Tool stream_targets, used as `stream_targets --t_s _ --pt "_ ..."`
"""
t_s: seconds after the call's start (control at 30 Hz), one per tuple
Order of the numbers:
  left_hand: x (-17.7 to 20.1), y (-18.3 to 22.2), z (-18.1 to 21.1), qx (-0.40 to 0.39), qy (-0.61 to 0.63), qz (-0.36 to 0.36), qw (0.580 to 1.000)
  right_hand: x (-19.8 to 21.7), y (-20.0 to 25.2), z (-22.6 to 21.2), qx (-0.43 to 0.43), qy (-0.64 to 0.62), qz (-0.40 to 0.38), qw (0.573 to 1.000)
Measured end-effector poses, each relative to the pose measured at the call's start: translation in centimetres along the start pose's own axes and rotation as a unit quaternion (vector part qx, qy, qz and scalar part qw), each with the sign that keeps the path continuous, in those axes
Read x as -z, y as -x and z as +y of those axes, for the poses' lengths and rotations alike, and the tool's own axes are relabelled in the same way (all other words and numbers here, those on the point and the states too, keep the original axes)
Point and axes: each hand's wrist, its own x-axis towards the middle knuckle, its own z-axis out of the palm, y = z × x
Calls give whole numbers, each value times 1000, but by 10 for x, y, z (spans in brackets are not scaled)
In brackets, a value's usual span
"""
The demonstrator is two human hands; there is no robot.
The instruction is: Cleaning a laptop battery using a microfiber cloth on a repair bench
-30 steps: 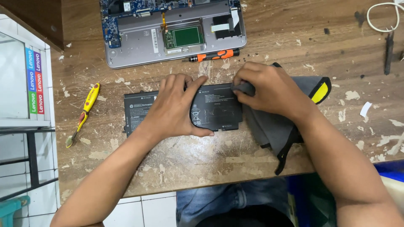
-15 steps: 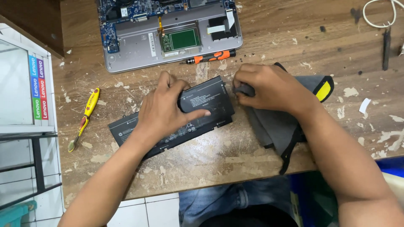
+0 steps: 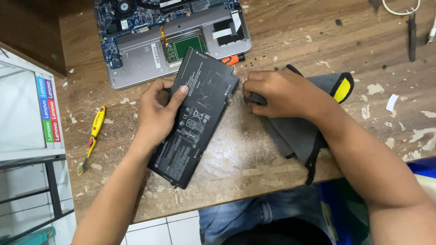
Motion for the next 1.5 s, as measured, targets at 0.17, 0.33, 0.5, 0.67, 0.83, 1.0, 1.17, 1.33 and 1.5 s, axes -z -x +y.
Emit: stream_targets --t_s 0.17,0.33,0.5,0.67,0.83,1.0,1.17,1.33,1.5 --pt "-14 -2 -9 46 190 -8 981 4 0 -2 12 -9 -4 1000" --pt "-31 -3 -48 62 277 -15 959 1 1 -1 34 -41 21 998" --pt "-41 10 -24 100 362 -39 926 -1 -4 -3 77 -73 93 990" --pt "-39 20 -5 131 396 -45 908 -10 2 13 66 -96 157 981" --pt "-45 25 -6 148 453 -78 876 0 -1 -17 92 -125 202 967" --pt "-51 19 -25 126 474 -107 865 -16 0 -21 48 20 212 976" --pt "-51 14 -30 111 481 -119 862 -24 -2 -32 44 -55 180 981" --pt "-47 14 -36 104 479 -160 857 -29 -7 -47 94 -125 118 981" --pt "-54 18 -37 88 542 -249 798 -31 -10 -32 74 -85 239 965"
